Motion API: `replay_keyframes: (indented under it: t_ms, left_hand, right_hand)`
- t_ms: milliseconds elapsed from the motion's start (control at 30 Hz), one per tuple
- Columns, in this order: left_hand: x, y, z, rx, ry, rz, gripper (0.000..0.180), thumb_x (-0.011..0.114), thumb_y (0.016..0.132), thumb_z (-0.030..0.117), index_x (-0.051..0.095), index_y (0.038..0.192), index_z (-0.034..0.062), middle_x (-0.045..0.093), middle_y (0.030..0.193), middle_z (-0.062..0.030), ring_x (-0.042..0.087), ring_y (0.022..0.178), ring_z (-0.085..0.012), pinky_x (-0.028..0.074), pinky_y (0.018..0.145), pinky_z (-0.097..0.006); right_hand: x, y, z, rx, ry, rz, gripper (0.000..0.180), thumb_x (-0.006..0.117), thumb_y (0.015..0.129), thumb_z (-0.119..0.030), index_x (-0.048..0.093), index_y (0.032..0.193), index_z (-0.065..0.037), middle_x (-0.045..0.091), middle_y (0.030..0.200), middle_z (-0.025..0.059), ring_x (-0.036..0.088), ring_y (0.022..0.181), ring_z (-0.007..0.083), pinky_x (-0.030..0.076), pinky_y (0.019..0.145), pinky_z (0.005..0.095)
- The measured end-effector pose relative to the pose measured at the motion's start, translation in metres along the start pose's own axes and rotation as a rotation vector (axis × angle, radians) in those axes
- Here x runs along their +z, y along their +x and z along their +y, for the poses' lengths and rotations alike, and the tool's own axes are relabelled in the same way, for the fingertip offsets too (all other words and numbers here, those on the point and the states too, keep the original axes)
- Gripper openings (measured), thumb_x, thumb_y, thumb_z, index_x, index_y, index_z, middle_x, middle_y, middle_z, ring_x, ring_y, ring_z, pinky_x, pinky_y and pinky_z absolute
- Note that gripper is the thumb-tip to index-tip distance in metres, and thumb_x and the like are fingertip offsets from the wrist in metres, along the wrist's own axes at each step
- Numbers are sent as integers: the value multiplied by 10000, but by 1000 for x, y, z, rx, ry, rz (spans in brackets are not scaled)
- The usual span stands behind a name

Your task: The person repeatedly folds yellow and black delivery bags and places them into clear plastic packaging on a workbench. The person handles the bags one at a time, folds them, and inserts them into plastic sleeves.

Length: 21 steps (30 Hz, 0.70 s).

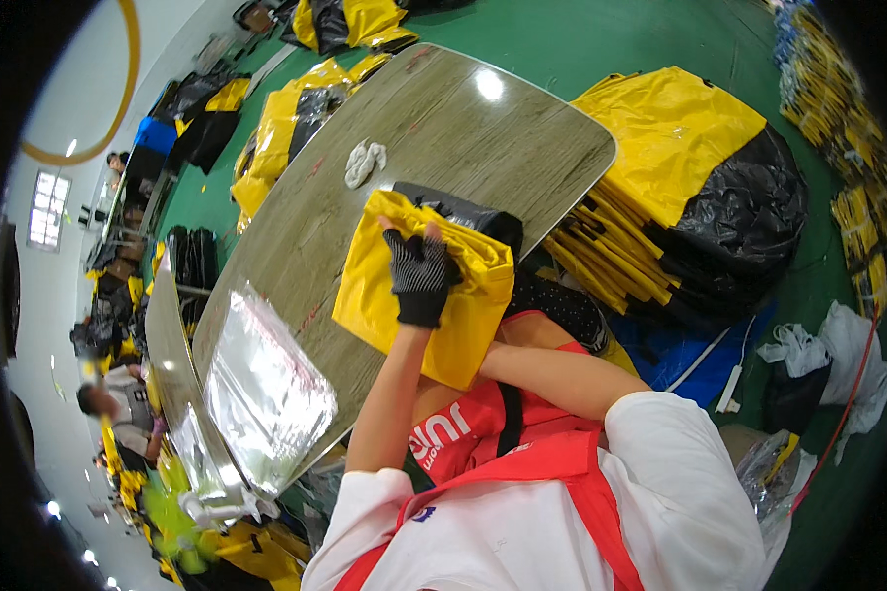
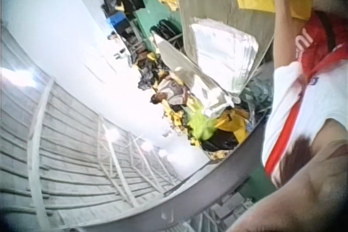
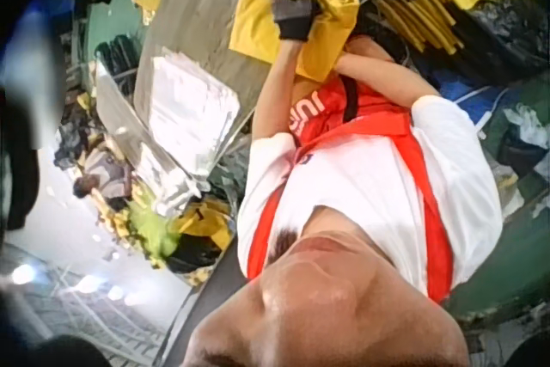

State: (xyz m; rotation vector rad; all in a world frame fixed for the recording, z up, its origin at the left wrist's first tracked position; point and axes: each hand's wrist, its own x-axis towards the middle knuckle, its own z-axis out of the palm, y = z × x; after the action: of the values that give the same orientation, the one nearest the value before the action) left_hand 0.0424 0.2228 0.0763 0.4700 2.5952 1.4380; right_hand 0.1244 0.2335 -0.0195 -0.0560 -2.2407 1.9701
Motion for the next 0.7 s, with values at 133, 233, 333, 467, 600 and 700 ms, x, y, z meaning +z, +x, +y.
replay_keyframes:
  t_ms: [133,233,333,467,600,700]
  left_hand:
    - [-20,9,-7,767,676,40,588,632,764,339,488,1282,100,563,1092,-178,516,1029,-360,327,968,-493]
    - [-20,43,-8,897,739,36,562,629,740,414,523,1237,174,415,1312,-180,277,1295,-369,75,1057,-594]
    - [-11,52,-15,859,725,-73,458,608,763,410,568,1141,155,497,1216,-123,327,1265,-367,71,1061,-583]
    - [-7,52,-11,813,814,-122,425,602,767,397,580,1112,149,550,1081,-107,426,1180,-332,141,1052,-554]
    - [-18,85,-16,782,596,-434,420,603,749,303,567,1122,113,575,1047,-99,514,1009,-311,353,935,-418]
    - [-30,113,27,482,800,-885,466,550,751,185,502,1205,94,514,1220,-135,448,1157,-335,271,1031,-430]
  right_hand:
    - [-4,-3,15,198,245,24,405,505,831,-181,484,1217,-57,444,1266,148,405,1158,284,267,961,421]
    - [-7,-2,11,244,313,0,375,525,822,-150,513,1186,-65,482,1224,149,457,1109,274,333,921,406]
    - [-34,-31,7,313,262,-91,347,545,812,-119,543,1156,-72,521,1183,150,510,1060,264,398,881,392]
    - [-111,-66,-73,32,-184,282,293,557,800,-86,592,1091,-74,590,1097,140,589,954,262,483,798,381]
    - [-107,44,-111,-513,-894,255,558,576,804,-345,436,1278,-87,445,1292,188,468,1142,345,335,966,467]
    - [-116,83,-53,-230,-999,73,767,580,778,-462,282,1372,-79,365,1357,209,386,1219,364,227,1019,532]
